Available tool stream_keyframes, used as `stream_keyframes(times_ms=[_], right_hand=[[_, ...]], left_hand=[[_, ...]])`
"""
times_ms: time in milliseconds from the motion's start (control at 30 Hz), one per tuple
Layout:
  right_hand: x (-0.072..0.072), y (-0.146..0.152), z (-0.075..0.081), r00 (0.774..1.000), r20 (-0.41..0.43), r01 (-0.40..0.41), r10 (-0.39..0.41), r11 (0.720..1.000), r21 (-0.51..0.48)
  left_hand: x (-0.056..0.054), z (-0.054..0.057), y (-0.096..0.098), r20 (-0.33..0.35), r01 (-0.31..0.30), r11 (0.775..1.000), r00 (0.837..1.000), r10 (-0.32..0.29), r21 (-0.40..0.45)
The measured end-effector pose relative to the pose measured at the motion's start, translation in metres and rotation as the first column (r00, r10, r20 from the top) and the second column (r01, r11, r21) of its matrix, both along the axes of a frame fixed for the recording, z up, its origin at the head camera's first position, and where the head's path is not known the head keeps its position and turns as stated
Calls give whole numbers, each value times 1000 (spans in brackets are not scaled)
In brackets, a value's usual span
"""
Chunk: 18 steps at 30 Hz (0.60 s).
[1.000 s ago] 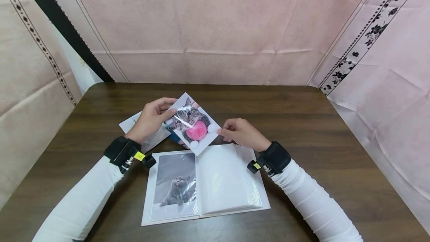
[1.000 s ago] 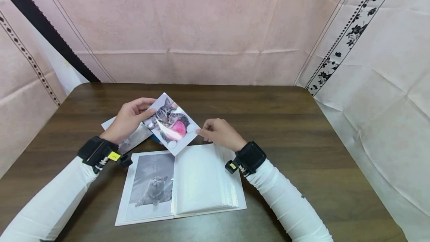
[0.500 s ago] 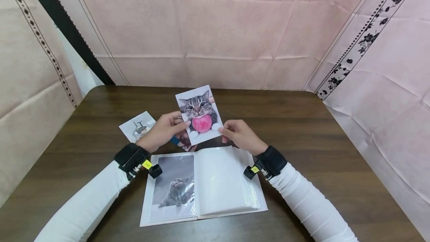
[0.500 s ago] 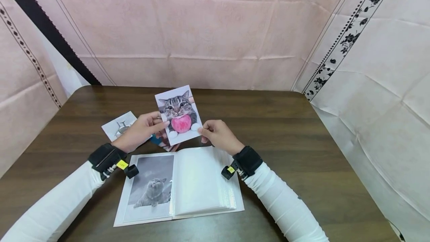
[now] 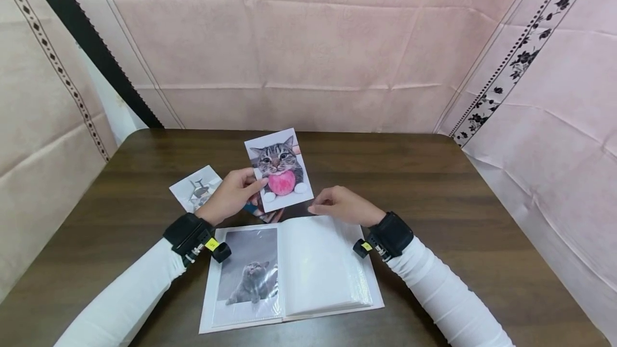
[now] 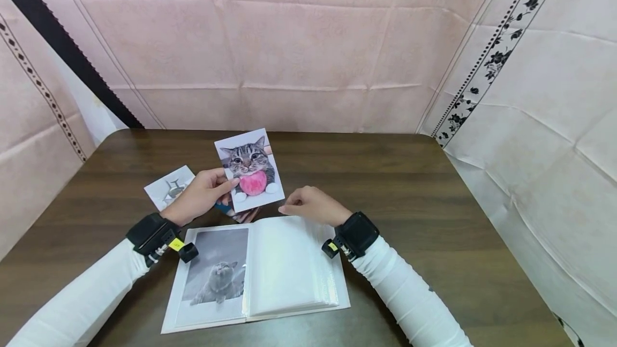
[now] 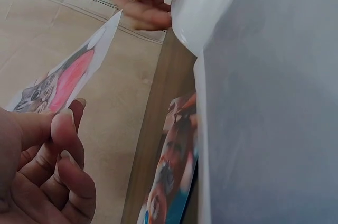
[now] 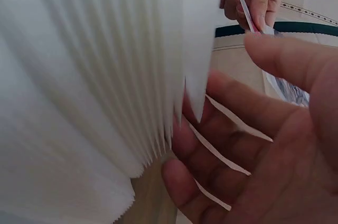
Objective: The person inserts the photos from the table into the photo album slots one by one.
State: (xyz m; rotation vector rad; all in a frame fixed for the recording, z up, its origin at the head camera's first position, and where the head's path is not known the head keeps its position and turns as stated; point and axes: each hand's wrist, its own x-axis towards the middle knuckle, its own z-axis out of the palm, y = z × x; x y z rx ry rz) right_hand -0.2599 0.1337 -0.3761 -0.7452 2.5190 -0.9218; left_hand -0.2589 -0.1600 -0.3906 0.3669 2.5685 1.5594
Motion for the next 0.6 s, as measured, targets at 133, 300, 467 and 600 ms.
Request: stream_keyframes(times_ms=[133, 300, 467, 600], right_hand=[[0, 2, 0, 997, -39, -67, 67, 998, -1], [1, 2, -1, 995, -67, -81, 78, 996, -35], [2, 1, 2, 995, -69, -72, 69, 996, -43], [4, 0, 5, 996, -67, -63, 60, 997, -46]], left_hand=[[0, -1, 0, 6, -11, 1000, 1000, 11, -5], [0, -3, 0, 17, -11, 1000, 1000, 11, 3], [-2, -3, -1, 18, -17, 1000, 1000, 17, -9], [-3, -3, -1, 23, -19, 1000, 1000, 19, -16]])
